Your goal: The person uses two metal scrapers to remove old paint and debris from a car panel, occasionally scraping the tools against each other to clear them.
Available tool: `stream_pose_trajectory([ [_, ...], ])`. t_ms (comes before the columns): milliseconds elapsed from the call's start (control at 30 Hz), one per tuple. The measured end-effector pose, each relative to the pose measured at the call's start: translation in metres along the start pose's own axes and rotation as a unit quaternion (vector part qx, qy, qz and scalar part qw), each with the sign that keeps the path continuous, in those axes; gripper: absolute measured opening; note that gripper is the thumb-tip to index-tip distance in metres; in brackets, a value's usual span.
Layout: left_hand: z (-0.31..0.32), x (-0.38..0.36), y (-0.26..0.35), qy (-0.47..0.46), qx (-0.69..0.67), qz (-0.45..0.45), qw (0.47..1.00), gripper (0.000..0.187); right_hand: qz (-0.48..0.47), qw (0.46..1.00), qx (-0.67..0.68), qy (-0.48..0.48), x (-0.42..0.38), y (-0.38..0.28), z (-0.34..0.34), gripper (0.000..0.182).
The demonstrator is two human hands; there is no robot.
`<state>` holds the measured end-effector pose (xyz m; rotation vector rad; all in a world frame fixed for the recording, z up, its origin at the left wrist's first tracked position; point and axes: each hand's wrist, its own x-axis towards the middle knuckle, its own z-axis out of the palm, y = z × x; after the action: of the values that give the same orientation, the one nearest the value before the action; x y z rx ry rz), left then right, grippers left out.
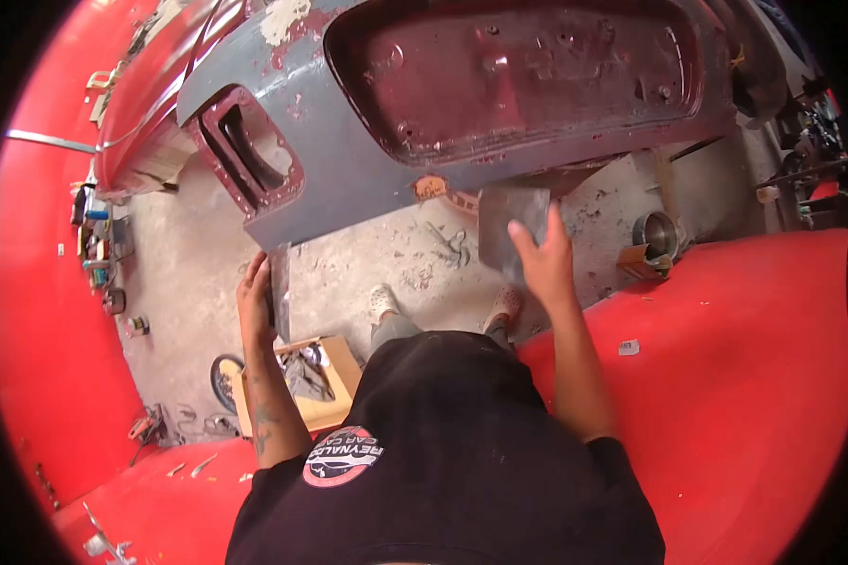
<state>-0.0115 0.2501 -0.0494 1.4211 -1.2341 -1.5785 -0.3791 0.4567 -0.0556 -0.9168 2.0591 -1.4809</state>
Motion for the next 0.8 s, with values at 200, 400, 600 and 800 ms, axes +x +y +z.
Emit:
stream_pose_trajectory([
  [200, 0.003, -0.001, 0.011, -0.044, 0.031, 0.019, 0.998, 0.042, -0.116, 0.992, -0.043, -0.018, 0.04, -0.008, 0.025, 0.031],
  [400, -0.008, 0.007, 0.006, -0.075, 0.028, 0.011, 0.997, 0.041, -0.102, 0.994, -0.04, -0.003, 0.041, -0.016, 0.019, 0.033],
  [600, -0.005, 0.002, 0.006, -0.087, 0.044, 0.025, 0.995, 0.042, -0.085, 0.99, -0.088, -0.068, 0.039, -0.03, 0.047, 0.051],
  [800, -0.005, 0.002, 0.003, -0.083, 0.05, 0.025, 0.995, 0.043, -0.11, 0.992, -0.062, -0.025, 0.052, -0.022, 0.02, 0.042],
])
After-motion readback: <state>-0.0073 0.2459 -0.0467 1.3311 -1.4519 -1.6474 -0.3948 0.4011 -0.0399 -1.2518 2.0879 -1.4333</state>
